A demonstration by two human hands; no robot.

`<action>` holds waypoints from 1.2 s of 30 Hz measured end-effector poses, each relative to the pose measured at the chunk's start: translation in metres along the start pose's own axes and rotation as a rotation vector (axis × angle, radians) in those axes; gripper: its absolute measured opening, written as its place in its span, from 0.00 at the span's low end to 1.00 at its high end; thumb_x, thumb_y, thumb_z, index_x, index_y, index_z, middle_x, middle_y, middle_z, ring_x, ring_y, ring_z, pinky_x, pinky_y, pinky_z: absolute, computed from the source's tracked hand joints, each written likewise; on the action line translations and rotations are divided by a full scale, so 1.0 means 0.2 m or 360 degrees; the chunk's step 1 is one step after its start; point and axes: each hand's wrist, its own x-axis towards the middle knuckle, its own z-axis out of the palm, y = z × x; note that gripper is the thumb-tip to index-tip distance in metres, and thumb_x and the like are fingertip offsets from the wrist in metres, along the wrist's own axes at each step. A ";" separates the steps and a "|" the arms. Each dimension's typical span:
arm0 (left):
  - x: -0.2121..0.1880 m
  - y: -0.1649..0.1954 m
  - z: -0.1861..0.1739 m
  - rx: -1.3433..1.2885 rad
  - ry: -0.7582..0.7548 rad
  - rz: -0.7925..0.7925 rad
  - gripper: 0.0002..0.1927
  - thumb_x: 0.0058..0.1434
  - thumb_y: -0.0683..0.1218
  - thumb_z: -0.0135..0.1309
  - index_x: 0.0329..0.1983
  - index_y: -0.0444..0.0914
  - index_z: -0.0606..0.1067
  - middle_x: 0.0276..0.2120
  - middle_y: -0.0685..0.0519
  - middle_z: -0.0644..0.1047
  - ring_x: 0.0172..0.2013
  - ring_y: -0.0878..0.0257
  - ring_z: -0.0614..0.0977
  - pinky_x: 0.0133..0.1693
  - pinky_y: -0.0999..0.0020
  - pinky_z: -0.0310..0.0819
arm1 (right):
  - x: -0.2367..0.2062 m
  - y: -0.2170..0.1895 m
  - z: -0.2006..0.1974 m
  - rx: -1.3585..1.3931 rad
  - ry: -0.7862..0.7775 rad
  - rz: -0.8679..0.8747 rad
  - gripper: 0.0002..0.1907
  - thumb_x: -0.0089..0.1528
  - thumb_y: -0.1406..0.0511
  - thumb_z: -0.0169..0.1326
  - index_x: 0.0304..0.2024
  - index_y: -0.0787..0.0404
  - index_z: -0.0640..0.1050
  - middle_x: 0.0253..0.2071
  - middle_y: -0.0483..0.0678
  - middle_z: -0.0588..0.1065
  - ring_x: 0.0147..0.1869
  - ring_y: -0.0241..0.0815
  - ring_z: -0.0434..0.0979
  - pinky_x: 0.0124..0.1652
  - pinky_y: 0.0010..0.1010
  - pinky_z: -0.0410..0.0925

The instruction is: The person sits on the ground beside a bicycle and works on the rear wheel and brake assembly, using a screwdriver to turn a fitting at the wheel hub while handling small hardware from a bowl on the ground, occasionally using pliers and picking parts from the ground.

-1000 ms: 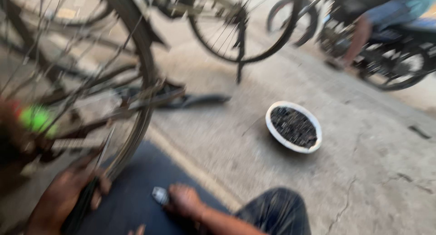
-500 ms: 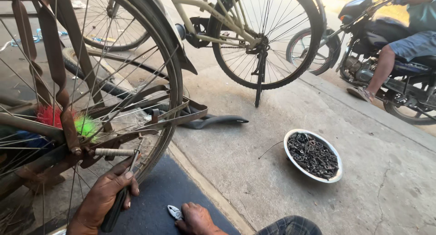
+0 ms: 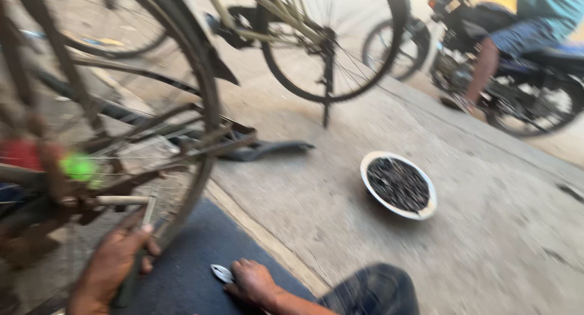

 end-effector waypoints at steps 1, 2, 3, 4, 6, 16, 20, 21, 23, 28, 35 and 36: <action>0.03 -0.05 -0.02 0.0034 0.0017 0.0003 0.26 0.70 0.48 0.49 0.71 0.43 0.69 0.25 0.43 0.75 0.18 0.57 0.71 0.23 0.62 0.67 | 0.00 0.01 0.01 -0.0018 0.0009 -0.0012 0.22 0.62 0.54 0.60 0.43 0.66 0.73 0.43 0.61 0.74 0.49 0.63 0.75 0.47 0.52 0.70; 0.08 -0.10 -0.05 0.0069 0.0023 0.0004 0.27 0.69 0.47 0.49 0.72 0.43 0.68 0.26 0.42 0.76 0.18 0.57 0.72 0.23 0.61 0.68 | 0.00 0.02 0.03 -0.0036 0.0019 -0.0013 0.21 0.62 0.54 0.60 0.42 0.66 0.74 0.42 0.61 0.74 0.48 0.63 0.75 0.47 0.52 0.70; 0.14 -0.17 -0.07 0.0072 -0.0017 0.0002 0.26 0.70 0.46 0.47 0.72 0.41 0.67 0.26 0.42 0.76 0.18 0.56 0.73 0.24 0.59 0.69 | 0.00 0.03 0.04 -0.0059 0.0037 -0.0013 0.21 0.62 0.54 0.60 0.41 0.66 0.74 0.42 0.61 0.74 0.48 0.63 0.76 0.47 0.52 0.71; 0.20 -0.22 -0.10 0.0070 -0.0058 0.0018 0.26 0.70 0.46 0.46 0.71 0.39 0.66 0.27 0.41 0.77 0.19 0.55 0.73 0.25 0.57 0.71 | 0.00 0.04 0.07 -0.0087 0.0018 0.0037 0.20 0.60 0.54 0.62 0.39 0.65 0.75 0.41 0.61 0.75 0.47 0.63 0.77 0.47 0.52 0.72; 0.38 -0.33 -0.14 0.0064 -0.0139 0.0074 0.27 0.70 0.45 0.47 0.72 0.39 0.67 0.27 0.41 0.77 0.19 0.55 0.74 0.25 0.57 0.72 | 0.02 0.08 0.10 -0.0176 -0.0026 0.0072 0.18 0.59 0.55 0.62 0.37 0.64 0.77 0.40 0.61 0.76 0.47 0.63 0.79 0.48 0.50 0.73; 0.77 -0.67 -0.18 0.0245 -0.0064 0.0369 0.29 0.71 0.45 0.52 0.75 0.40 0.68 0.29 0.39 0.79 0.19 0.55 0.79 0.25 0.56 0.76 | 0.05 0.19 0.15 -0.0096 0.0037 -0.0109 0.10 0.67 0.65 0.48 0.48 0.62 0.73 0.46 0.59 0.76 0.55 0.61 0.79 0.49 0.50 0.75; 0.69 -0.72 -0.21 0.0347 0.0164 0.0563 0.29 0.71 0.44 0.54 0.77 0.41 0.69 0.30 0.39 0.80 0.20 0.55 0.80 0.25 0.56 0.78 | 0.05 0.19 0.17 -0.0127 0.0010 -0.0069 0.09 0.68 0.65 0.48 0.47 0.62 0.74 0.46 0.59 0.76 0.55 0.60 0.79 0.49 0.50 0.74; 0.67 -0.72 -0.21 0.0407 0.0244 0.0594 0.30 0.71 0.44 0.54 0.77 0.41 0.69 0.30 0.39 0.80 0.20 0.55 0.81 0.25 0.56 0.78 | 0.05 0.18 0.16 -0.0134 0.0001 -0.0038 0.10 0.67 0.64 0.49 0.48 0.62 0.75 0.46 0.59 0.76 0.54 0.61 0.79 0.49 0.50 0.74; 0.65 -0.72 -0.21 0.0546 0.0312 0.0482 0.30 0.71 0.44 0.54 0.77 0.42 0.70 0.31 0.40 0.80 0.22 0.55 0.81 0.27 0.56 0.78 | 0.04 0.16 0.14 -0.0095 -0.0035 -0.0003 0.13 0.67 0.61 0.52 0.48 0.63 0.75 0.46 0.60 0.76 0.54 0.61 0.78 0.51 0.50 0.73; 0.69 -0.69 -0.24 0.0749 0.0227 0.0310 0.31 0.70 0.44 0.52 0.78 0.45 0.67 0.31 0.40 0.81 0.22 0.54 0.83 0.29 0.55 0.81 | -0.01 0.12 0.05 0.0001 -0.0113 -0.0011 0.20 0.67 0.54 0.55 0.48 0.65 0.75 0.46 0.59 0.75 0.56 0.60 0.77 0.54 0.50 0.71; 0.73 -0.72 -0.23 0.0669 0.0267 0.0336 0.31 0.72 0.45 0.52 0.79 0.43 0.67 0.32 0.37 0.80 0.22 0.51 0.81 0.29 0.51 0.80 | -0.06 0.11 0.04 0.0053 -0.0125 0.0058 0.20 0.67 0.53 0.56 0.46 0.65 0.77 0.47 0.60 0.74 0.57 0.60 0.75 0.54 0.50 0.69; 0.71 -0.72 -0.21 0.0642 0.0292 0.0368 0.31 0.72 0.45 0.52 0.79 0.43 0.68 0.33 0.37 0.80 0.23 0.52 0.81 0.29 0.51 0.80 | -0.07 0.11 0.04 0.0075 -0.0116 0.0098 0.21 0.66 0.53 0.57 0.46 0.65 0.78 0.47 0.60 0.74 0.57 0.60 0.74 0.53 0.50 0.69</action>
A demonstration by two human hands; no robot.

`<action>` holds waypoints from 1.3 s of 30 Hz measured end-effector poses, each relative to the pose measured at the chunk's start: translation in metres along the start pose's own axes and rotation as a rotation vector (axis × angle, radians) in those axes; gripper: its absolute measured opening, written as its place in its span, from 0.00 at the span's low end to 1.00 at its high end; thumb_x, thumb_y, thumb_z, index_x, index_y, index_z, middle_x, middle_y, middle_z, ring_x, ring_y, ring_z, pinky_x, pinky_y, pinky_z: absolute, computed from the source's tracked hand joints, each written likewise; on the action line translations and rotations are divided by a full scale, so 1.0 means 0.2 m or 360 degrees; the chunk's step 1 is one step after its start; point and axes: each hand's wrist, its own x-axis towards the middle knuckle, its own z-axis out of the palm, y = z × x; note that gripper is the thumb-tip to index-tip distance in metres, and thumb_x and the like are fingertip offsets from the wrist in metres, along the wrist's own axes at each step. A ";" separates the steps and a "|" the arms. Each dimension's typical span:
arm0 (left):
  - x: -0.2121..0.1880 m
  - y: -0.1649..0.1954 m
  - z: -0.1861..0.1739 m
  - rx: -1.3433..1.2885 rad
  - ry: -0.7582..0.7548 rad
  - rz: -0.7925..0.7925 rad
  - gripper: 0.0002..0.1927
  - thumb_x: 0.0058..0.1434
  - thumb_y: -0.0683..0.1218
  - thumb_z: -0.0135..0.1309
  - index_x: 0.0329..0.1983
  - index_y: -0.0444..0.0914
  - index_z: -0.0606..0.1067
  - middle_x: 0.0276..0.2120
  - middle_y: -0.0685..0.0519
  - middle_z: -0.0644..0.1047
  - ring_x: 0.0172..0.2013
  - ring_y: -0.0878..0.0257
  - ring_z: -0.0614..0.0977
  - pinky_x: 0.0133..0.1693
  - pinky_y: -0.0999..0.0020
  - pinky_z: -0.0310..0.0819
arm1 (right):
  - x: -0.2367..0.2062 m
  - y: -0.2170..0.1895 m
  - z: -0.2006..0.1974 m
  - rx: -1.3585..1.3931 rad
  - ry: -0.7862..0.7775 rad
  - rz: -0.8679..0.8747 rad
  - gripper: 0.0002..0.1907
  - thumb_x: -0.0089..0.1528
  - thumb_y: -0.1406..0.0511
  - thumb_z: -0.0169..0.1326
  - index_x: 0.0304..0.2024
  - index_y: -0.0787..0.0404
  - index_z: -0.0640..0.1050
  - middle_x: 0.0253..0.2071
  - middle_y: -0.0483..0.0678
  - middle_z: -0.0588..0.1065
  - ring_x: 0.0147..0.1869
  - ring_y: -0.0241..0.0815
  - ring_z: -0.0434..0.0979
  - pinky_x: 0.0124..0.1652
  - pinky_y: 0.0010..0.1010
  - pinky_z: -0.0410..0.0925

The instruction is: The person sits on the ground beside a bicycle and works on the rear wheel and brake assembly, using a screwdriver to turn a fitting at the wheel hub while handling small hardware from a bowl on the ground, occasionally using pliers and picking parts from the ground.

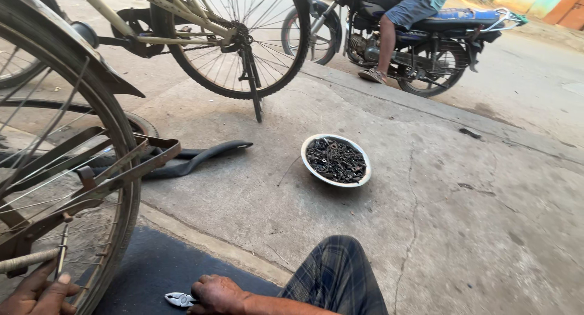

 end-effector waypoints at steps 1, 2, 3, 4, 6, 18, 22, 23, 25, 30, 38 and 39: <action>-0.03 0.03 0.01 -0.0026 0.0034 0.0022 0.30 0.73 0.45 0.52 0.79 0.43 0.68 0.33 0.37 0.81 0.24 0.52 0.80 0.29 0.51 0.79 | -0.01 0.00 0.00 0.0023 0.0009 0.0037 0.22 0.65 0.53 0.57 0.47 0.65 0.78 0.48 0.60 0.73 0.57 0.60 0.73 0.52 0.50 0.69; -0.05 0.07 0.02 -0.0045 0.0045 0.0045 0.30 0.73 0.44 0.52 0.79 0.42 0.69 0.33 0.38 0.81 0.24 0.53 0.80 0.28 0.52 0.79 | -0.02 -0.01 0.01 0.0005 0.0148 -0.0019 0.22 0.65 0.52 0.57 0.48 0.64 0.78 0.49 0.60 0.73 0.57 0.60 0.73 0.53 0.49 0.69; -0.08 0.12 0.02 -0.0065 0.0059 0.0066 0.29 0.73 0.44 0.52 0.78 0.41 0.69 0.32 0.38 0.81 0.24 0.53 0.80 0.27 0.52 0.79 | -0.02 -0.01 0.01 -0.0014 0.0285 -0.0077 0.22 0.65 0.52 0.57 0.50 0.63 0.78 0.49 0.59 0.73 0.57 0.59 0.73 0.54 0.49 0.69; -0.12 0.17 0.02 -0.0085 0.0076 0.0083 0.28 0.73 0.44 0.52 0.78 0.40 0.69 0.32 0.38 0.81 0.24 0.54 0.80 0.26 0.53 0.78 | -0.02 -0.03 0.00 -0.0033 0.0418 -0.0137 0.23 0.65 0.52 0.57 0.52 0.63 0.78 0.50 0.59 0.73 0.57 0.59 0.72 0.55 0.48 0.69; -0.19 0.29 0.01 -0.0163 0.0117 0.0043 0.25 0.74 0.44 0.53 0.74 0.38 0.71 0.32 0.38 0.81 0.26 0.53 0.80 0.29 0.54 0.77 | 0.01 -0.08 -0.01 0.0109 0.0499 -0.0166 0.23 0.67 0.50 0.57 0.49 0.62 0.78 0.49 0.59 0.72 0.57 0.59 0.72 0.55 0.48 0.69; -0.03 0.10 0.08 -0.0151 0.0009 -0.0093 0.27 0.71 0.43 0.55 0.74 0.40 0.72 0.34 0.35 0.84 0.33 0.48 0.86 0.36 0.53 0.83 | 0.52 -0.61 0.03 0.2289 -0.0275 -0.0168 0.33 0.75 0.57 0.54 0.74 0.66 0.59 0.62 0.52 0.71 0.69 0.42 0.71 0.66 0.33 0.64; 0.06 0.02 0.06 -0.0187 -0.0294 -0.0242 0.29 0.71 0.45 0.54 0.76 0.44 0.70 0.36 0.35 0.83 0.34 0.46 0.90 0.38 0.51 0.87 | 0.55 -0.67 0.02 0.2370 -0.0221 -0.0206 0.28 0.76 0.59 0.53 0.71 0.68 0.62 0.60 0.52 0.71 0.66 0.40 0.72 0.65 0.30 0.65; 0.07 0.03 0.05 -0.0044 -0.0352 -0.0238 0.29 0.71 0.47 0.54 0.76 0.45 0.69 0.37 0.37 0.83 0.35 0.48 0.90 0.40 0.53 0.85 | 0.56 -0.68 0.02 0.2331 -0.0181 -0.0210 0.27 0.76 0.59 0.52 0.70 0.68 0.63 0.59 0.52 0.71 0.65 0.40 0.72 0.64 0.30 0.65; 0.06 0.10 0.02 0.0248 -0.0468 -0.0227 0.29 0.71 0.52 0.53 0.75 0.46 0.69 0.37 0.41 0.82 0.38 0.52 0.89 0.43 0.58 0.83 | 0.56 -0.71 0.00 0.2255 -0.0102 -0.0219 0.24 0.76 0.59 0.52 0.67 0.68 0.65 0.57 0.52 0.72 0.63 0.39 0.72 0.62 0.29 0.66; -0.06 0.26 -0.02 0.0236 -0.0234 -0.0254 0.26 0.70 0.56 0.53 0.67 0.41 0.75 0.42 0.42 0.83 0.42 0.53 0.89 0.46 0.57 0.84 | 0.56 -0.74 -0.03 0.1659 0.0277 -0.0508 0.18 0.77 0.61 0.51 0.61 0.69 0.71 0.53 0.52 0.73 0.57 0.38 0.73 0.58 0.28 0.67; -0.03 0.08 -0.04 -0.0749 0.0188 0.0245 0.21 0.77 0.54 0.51 0.61 0.33 0.76 0.47 0.37 0.81 0.43 0.51 0.82 0.45 0.54 0.75 | 0.61 -0.75 0.04 0.2967 0.0182 0.0169 0.13 0.76 0.63 0.48 0.53 0.68 0.76 0.34 0.48 0.76 0.34 0.39 0.78 0.38 0.30 0.73; -0.02 0.06 -0.05 -0.0811 0.0128 0.0241 0.21 0.77 0.54 0.50 0.61 0.33 0.75 0.48 0.39 0.80 0.45 0.52 0.82 0.46 0.55 0.76 | 0.61 -0.75 0.03 0.3103 0.0243 0.0218 0.14 0.77 0.61 0.49 0.54 0.67 0.76 0.33 0.48 0.76 0.30 0.40 0.77 0.34 0.31 0.74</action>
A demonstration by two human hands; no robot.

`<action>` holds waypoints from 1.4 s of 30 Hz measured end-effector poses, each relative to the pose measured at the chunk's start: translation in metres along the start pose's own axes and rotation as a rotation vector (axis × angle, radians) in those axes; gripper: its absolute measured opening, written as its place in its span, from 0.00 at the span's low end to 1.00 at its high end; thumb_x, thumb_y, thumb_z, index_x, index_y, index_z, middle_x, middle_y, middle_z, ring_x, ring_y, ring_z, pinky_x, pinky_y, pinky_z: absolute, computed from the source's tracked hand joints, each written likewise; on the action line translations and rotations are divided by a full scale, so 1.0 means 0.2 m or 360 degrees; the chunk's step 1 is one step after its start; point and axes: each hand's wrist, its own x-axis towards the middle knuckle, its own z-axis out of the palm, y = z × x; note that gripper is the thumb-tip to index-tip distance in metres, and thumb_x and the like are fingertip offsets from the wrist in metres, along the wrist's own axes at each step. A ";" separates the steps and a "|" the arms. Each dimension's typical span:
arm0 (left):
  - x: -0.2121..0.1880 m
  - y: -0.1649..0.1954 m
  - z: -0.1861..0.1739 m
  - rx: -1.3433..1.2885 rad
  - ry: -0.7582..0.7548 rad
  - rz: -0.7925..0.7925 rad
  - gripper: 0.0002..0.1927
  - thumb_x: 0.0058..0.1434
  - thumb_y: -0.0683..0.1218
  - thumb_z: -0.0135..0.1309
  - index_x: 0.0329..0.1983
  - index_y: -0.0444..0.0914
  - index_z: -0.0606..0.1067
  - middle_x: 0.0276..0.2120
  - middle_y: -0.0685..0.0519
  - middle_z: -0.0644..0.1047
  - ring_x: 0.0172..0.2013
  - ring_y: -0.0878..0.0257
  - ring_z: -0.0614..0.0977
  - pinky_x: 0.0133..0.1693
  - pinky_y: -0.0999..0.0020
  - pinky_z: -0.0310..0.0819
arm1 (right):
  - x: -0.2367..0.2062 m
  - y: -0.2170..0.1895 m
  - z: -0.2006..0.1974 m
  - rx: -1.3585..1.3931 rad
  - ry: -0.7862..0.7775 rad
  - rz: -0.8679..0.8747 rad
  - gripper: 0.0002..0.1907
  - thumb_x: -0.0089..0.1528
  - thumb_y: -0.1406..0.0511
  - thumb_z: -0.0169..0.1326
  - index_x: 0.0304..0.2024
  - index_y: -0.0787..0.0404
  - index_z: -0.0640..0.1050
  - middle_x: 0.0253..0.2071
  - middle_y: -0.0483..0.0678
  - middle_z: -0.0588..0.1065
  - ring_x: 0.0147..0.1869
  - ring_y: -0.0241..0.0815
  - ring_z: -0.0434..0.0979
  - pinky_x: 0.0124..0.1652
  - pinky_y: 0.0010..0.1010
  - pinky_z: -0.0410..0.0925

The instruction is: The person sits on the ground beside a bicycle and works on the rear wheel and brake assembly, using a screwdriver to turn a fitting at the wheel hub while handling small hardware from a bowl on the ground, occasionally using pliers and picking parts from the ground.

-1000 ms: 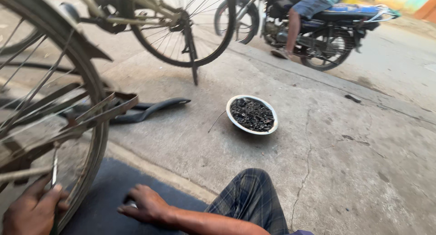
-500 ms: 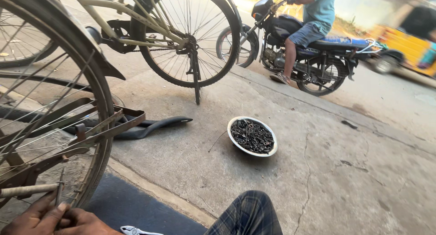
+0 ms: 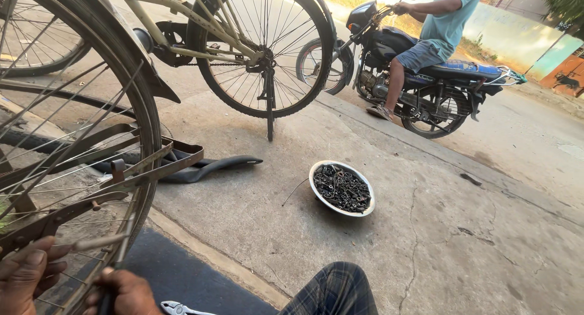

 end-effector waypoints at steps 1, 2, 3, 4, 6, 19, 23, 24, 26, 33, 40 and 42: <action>0.01 0.00 -0.01 -0.0063 -0.0052 -0.0020 0.21 0.77 0.54 0.49 0.60 0.33 0.75 0.50 0.40 0.80 0.48 0.53 0.81 0.48 0.57 0.76 | 0.00 -0.01 -0.01 0.0040 0.0037 -0.0001 0.14 0.75 0.60 0.51 0.52 0.67 0.75 0.31 0.48 0.75 0.28 0.40 0.76 0.32 0.31 0.73; 0.01 0.00 -0.01 -0.0066 -0.0039 -0.0033 0.21 0.77 0.53 0.49 0.61 0.32 0.74 0.50 0.39 0.80 0.47 0.53 0.81 0.48 0.56 0.76 | -0.01 -0.02 -0.02 0.0079 0.0071 -0.0003 0.14 0.74 0.60 0.52 0.51 0.66 0.74 0.29 0.48 0.74 0.26 0.41 0.75 0.30 0.31 0.73; 0.02 0.02 0.00 -0.0072 -0.0026 -0.0043 0.21 0.78 0.53 0.48 0.61 0.32 0.74 0.51 0.39 0.80 0.47 0.52 0.81 0.48 0.55 0.76 | -0.02 -0.04 -0.02 0.0115 0.0105 -0.0009 0.14 0.73 0.59 0.54 0.50 0.65 0.73 0.28 0.48 0.74 0.24 0.41 0.74 0.27 0.30 0.72; 0.02 0.05 0.02 -0.0081 -0.0014 -0.0052 0.21 0.78 0.52 0.48 0.62 0.32 0.73 0.51 0.38 0.79 0.47 0.51 0.82 0.48 0.54 0.75 | -0.04 -0.06 -0.02 -0.0070 0.0090 -0.0097 0.15 0.72 0.60 0.55 0.52 0.66 0.73 0.29 0.48 0.74 0.26 0.41 0.74 0.28 0.29 0.71; -0.01 0.13 0.07 -0.0197 -0.0149 -0.0197 0.22 0.75 0.53 0.47 0.65 0.35 0.72 0.51 0.39 0.79 0.48 0.51 0.81 0.48 0.55 0.75 | -0.09 -0.07 0.00 -0.0430 0.0071 -0.0265 0.17 0.72 0.60 0.57 0.56 0.67 0.74 0.31 0.48 0.74 0.28 0.39 0.73 0.29 0.27 0.69; -0.19 0.24 0.47 -0.0235 -0.0677 -0.0957 0.20 0.72 0.46 0.47 0.61 0.31 0.74 0.44 0.30 0.80 0.42 0.46 0.85 0.41 0.51 0.79 | -0.20 -0.02 -0.28 -0.0814 -0.0043 -0.0534 0.17 0.69 0.68 0.62 0.53 0.77 0.76 0.44 0.51 0.79 0.53 0.35 0.81 0.55 0.26 0.71; -0.23 0.26 0.46 -0.0375 -0.0757 -0.0990 0.21 0.71 0.49 0.46 0.62 0.33 0.74 0.48 0.31 0.80 0.46 0.44 0.83 0.45 0.50 0.77 | -0.21 -0.03 -0.28 -0.0875 -0.0081 -0.0519 0.18 0.66 0.68 0.61 0.57 0.70 0.76 0.50 0.49 0.79 0.58 0.35 0.80 0.59 0.26 0.70; -0.25 0.27 0.46 -0.0335 -0.0745 -0.0956 0.22 0.71 0.51 0.46 0.61 0.34 0.75 0.49 0.33 0.80 0.47 0.45 0.82 0.46 0.51 0.77 | -0.23 -0.04 -0.25 -0.0983 -0.0100 -0.0517 0.16 0.67 0.66 0.59 0.55 0.68 0.77 0.48 0.49 0.79 0.56 0.36 0.79 0.56 0.27 0.70; -0.31 0.31 0.44 -0.0204 -0.0673 -0.0827 0.23 0.70 0.54 0.46 0.61 0.37 0.76 0.51 0.36 0.80 0.49 0.46 0.82 0.47 0.52 0.76 | -0.31 -0.13 -0.20 -0.1363 -0.0099 -0.0540 0.14 0.68 0.63 0.54 0.52 0.66 0.77 0.45 0.49 0.78 0.51 0.38 0.78 0.51 0.29 0.70; -0.34 0.36 0.50 0.0887 -0.0754 0.1605 0.24 0.66 0.55 0.57 0.63 0.42 0.77 0.67 0.50 0.74 0.70 0.50 0.71 0.70 0.53 0.67 | -0.57 -0.43 0.07 -0.0988 0.0034 -0.0091 0.16 0.68 0.54 0.52 0.33 0.59 0.73 0.22 0.43 0.66 0.22 0.34 0.63 0.22 0.28 0.59; -0.47 0.60 0.59 -0.0096 -0.0849 0.0005 0.22 0.69 0.51 0.52 0.61 0.34 0.72 0.48 0.48 0.77 0.47 0.56 0.78 0.48 0.59 0.72 | -0.67 -0.55 0.24 -0.1207 0.0145 0.0016 0.13 0.62 0.56 0.54 0.32 0.57 0.71 0.23 0.42 0.66 0.22 0.35 0.64 0.21 0.29 0.58; -0.49 0.67 0.63 -0.0511 -0.0672 -0.0663 0.20 0.68 0.48 0.48 0.60 0.35 0.74 0.46 0.48 0.80 0.45 0.57 0.80 0.46 0.61 0.74 | -0.72 -0.57 0.21 -0.1300 0.0075 -0.0042 0.15 0.63 0.52 0.50 0.40 0.55 0.77 0.30 0.39 0.74 0.28 0.32 0.72 0.29 0.25 0.68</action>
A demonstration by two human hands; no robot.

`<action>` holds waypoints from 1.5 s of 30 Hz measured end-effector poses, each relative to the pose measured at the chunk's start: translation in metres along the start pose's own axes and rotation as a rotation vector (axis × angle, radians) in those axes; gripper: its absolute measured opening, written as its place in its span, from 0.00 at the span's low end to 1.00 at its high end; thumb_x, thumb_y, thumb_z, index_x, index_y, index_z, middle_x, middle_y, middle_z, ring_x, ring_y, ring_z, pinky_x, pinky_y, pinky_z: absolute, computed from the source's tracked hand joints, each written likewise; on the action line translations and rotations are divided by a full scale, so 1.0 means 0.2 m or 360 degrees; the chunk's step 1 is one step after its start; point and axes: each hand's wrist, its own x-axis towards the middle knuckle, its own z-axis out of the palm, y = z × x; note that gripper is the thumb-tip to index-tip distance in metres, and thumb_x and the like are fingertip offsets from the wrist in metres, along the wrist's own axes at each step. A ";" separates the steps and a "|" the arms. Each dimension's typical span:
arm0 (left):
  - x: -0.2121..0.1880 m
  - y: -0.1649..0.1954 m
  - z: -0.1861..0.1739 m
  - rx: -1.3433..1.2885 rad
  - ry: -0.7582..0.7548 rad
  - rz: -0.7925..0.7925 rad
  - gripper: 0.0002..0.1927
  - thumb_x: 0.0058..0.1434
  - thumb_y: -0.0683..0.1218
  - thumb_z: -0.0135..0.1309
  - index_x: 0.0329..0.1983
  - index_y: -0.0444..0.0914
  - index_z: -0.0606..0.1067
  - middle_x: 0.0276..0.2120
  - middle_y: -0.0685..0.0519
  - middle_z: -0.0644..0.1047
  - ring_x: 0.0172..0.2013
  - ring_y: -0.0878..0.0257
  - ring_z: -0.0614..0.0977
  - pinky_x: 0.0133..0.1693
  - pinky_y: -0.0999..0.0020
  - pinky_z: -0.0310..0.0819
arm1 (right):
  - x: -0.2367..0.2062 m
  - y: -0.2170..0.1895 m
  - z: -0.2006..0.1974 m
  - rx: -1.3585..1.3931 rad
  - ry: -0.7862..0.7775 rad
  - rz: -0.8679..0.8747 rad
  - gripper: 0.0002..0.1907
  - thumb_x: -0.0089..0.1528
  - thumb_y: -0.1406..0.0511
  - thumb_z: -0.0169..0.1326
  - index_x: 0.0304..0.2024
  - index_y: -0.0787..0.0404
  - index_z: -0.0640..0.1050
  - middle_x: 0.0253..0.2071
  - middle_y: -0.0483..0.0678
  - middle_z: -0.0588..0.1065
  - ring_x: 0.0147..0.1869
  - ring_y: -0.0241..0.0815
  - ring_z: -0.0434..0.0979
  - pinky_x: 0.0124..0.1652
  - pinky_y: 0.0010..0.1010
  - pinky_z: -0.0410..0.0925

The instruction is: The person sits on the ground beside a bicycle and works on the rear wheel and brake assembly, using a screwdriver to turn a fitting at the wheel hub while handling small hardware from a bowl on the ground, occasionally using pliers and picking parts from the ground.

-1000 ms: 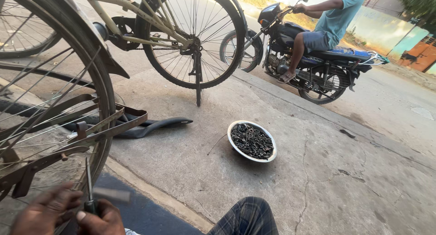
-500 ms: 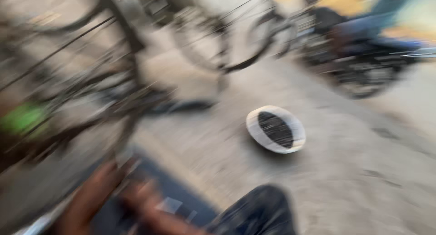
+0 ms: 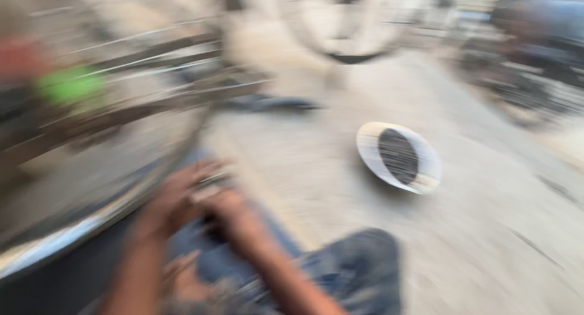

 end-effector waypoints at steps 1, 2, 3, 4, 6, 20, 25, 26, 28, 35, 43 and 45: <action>0.00 0.01 0.01 -0.0159 0.0057 -0.0160 0.20 0.67 0.46 0.46 0.60 0.35 0.74 0.46 0.48 0.81 0.44 0.58 0.81 0.45 0.62 0.75 | 0.00 0.00 -0.03 0.0008 -0.0087 0.0024 0.19 0.68 0.54 0.54 0.37 0.64 0.78 0.27 0.45 0.72 0.25 0.34 0.70 0.26 0.25 0.65; 0.01 0.01 0.04 -0.0228 0.0078 -0.0266 0.20 0.67 0.45 0.44 0.59 0.35 0.75 0.45 0.49 0.82 0.43 0.58 0.82 0.44 0.63 0.76 | 0.00 0.01 -0.04 0.0189 -0.0032 0.0106 0.20 0.71 0.56 0.57 0.41 0.69 0.75 0.27 0.48 0.74 0.24 0.36 0.73 0.23 0.26 0.65; 0.03 -0.01 0.03 -0.0023 0.0025 -0.0312 0.22 0.65 0.45 0.43 0.61 0.37 0.76 0.41 0.44 0.82 0.40 0.56 0.82 0.42 0.61 0.76 | -0.03 0.02 -0.08 0.0460 -0.0091 0.0020 0.15 0.71 0.58 0.56 0.45 0.65 0.72 0.29 0.46 0.74 0.25 0.34 0.73 0.24 0.25 0.65; 0.06 -0.03 0.04 -0.0010 -0.0125 -0.0249 0.23 0.66 0.44 0.45 0.63 0.37 0.75 0.42 0.43 0.82 0.40 0.54 0.83 0.42 0.59 0.77 | -0.05 0.02 -0.08 0.0730 -0.0197 -0.0060 0.12 0.71 0.61 0.55 0.49 0.60 0.70 0.32 0.44 0.73 0.26 0.33 0.73 0.25 0.24 0.66; 0.10 -0.12 0.00 0.0009 -0.0296 -0.0134 0.25 0.67 0.42 0.49 0.68 0.36 0.73 0.44 0.41 0.82 0.41 0.52 0.84 0.42 0.54 0.80 | -0.06 0.02 -0.13 0.0749 -0.0160 -0.0042 0.12 0.73 0.60 0.55 0.49 0.60 0.69 0.32 0.43 0.73 0.27 0.32 0.73 0.25 0.24 0.67; 0.03 0.02 -0.12 0.0079 0.0322 0.0602 0.17 0.61 0.42 0.58 0.52 0.30 0.77 0.39 0.47 0.81 0.40 0.61 0.82 0.44 0.68 0.75 | 0.00 -0.09 -0.28 0.0219 -0.0157 -0.0114 0.09 0.69 0.63 0.56 0.47 0.61 0.74 0.25 0.40 0.68 0.23 0.28 0.64 0.22 0.22 0.59; 0.01 0.01 -0.01 -0.0729 0.0080 0.0832 0.17 0.62 0.45 0.63 0.51 0.33 0.75 0.41 0.47 0.80 0.42 0.58 0.83 0.46 0.60 0.79 | 0.03 -0.09 -0.26 -0.0031 -0.0171 -0.0223 0.12 0.64 0.65 0.57 0.49 0.60 0.77 0.22 0.38 0.63 0.21 0.28 0.60 0.20 0.22 0.56; 0.02 0.00 0.02 -0.0768 -0.0025 0.0857 0.19 0.62 0.46 0.64 0.52 0.33 0.74 0.41 0.50 0.78 0.43 0.59 0.83 0.51 0.56 0.80 | 0.03 -0.09 -0.25 -0.0040 -0.0041 -0.0116 0.11 0.66 0.63 0.55 0.46 0.65 0.75 0.23 0.42 0.66 0.21 0.30 0.63 0.20 0.23 0.59; 0.04 -0.01 0.06 -0.0607 0.0134 0.0698 0.18 0.61 0.45 0.63 0.51 0.35 0.74 0.37 0.53 0.77 0.40 0.62 0.83 0.47 0.61 0.83 | 0.05 -0.08 -0.25 0.0144 0.0066 -0.0035 0.13 0.65 0.63 0.53 0.46 0.66 0.72 0.25 0.46 0.70 0.21 0.33 0.67 0.20 0.25 0.62; 0.02 0.06 0.14 -0.0737 0.0262 0.0981 0.09 0.65 0.40 0.63 0.48 0.36 0.78 0.35 0.54 0.80 0.36 0.66 0.81 0.43 0.72 0.79 | 0.04 -0.05 -0.22 0.0408 -0.0170 -0.0141 0.19 0.67 0.61 0.53 0.54 0.68 0.72 0.29 0.47 0.73 0.25 0.35 0.72 0.25 0.28 0.68; 0.03 0.11 -0.01 -0.0752 0.0733 0.1073 0.09 0.63 0.44 0.65 0.43 0.39 0.79 0.34 0.59 0.79 0.34 0.72 0.78 0.40 0.75 0.74 | 0.09 0.00 -0.11 0.0294 -0.0272 0.0049 0.18 0.66 0.61 0.52 0.55 0.66 0.72 0.28 0.46 0.73 0.25 0.35 0.72 0.24 0.27 0.68; 0.02 0.12 -0.03 -0.0698 0.0809 0.1141 0.09 0.62 0.44 0.66 0.43 0.39 0.79 0.35 0.59 0.80 0.34 0.72 0.77 0.40 0.75 0.73 | 0.10 0.01 -0.11 0.0303 -0.0325 0.0080 0.18 0.66 0.61 0.52 0.54 0.66 0.72 0.28 0.46 0.73 0.25 0.35 0.72 0.24 0.27 0.68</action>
